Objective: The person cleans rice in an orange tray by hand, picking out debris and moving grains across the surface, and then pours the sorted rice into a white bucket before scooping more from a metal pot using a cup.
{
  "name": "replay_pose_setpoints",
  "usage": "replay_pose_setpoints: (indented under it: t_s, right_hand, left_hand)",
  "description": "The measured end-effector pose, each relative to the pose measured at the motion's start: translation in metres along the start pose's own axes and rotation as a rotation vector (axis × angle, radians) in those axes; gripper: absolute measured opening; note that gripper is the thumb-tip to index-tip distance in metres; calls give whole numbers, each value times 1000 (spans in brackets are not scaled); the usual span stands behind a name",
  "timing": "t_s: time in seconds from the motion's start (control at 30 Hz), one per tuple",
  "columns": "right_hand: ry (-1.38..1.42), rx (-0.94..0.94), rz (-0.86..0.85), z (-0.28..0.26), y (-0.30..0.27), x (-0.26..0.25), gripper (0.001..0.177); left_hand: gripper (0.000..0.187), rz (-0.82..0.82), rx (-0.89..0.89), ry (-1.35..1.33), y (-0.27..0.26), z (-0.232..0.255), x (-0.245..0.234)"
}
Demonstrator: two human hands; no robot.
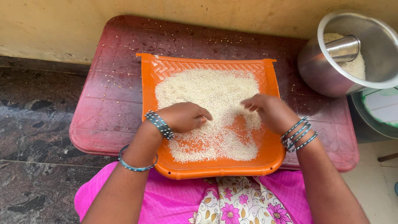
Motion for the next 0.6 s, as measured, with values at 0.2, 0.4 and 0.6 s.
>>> replay_pose_setpoints:
  t_s: [0.2,0.4,0.6]
  right_hand:
    - [362,165,424,47,-21,-63,35]
    - [191,271,-255,0,-28,-32,21]
    - [-127,289,-709,-50,-38,44,17]
  left_hand:
    - [32,264,-131,112,-33,-50,-24]
    - [33,225,-295,85,-37,-74,-20]
    - [32,234,-240,109,-26,-74,-12]
Point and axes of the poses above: each hand's wrist, its own y-axis towards the middle knuckle, its own x-axis out of the palm, z = x × y, the point moved 5 cm from there along y, towards the middle knuckle, and after that the axes turned 13 degrees about y, right-handed, at the moved point
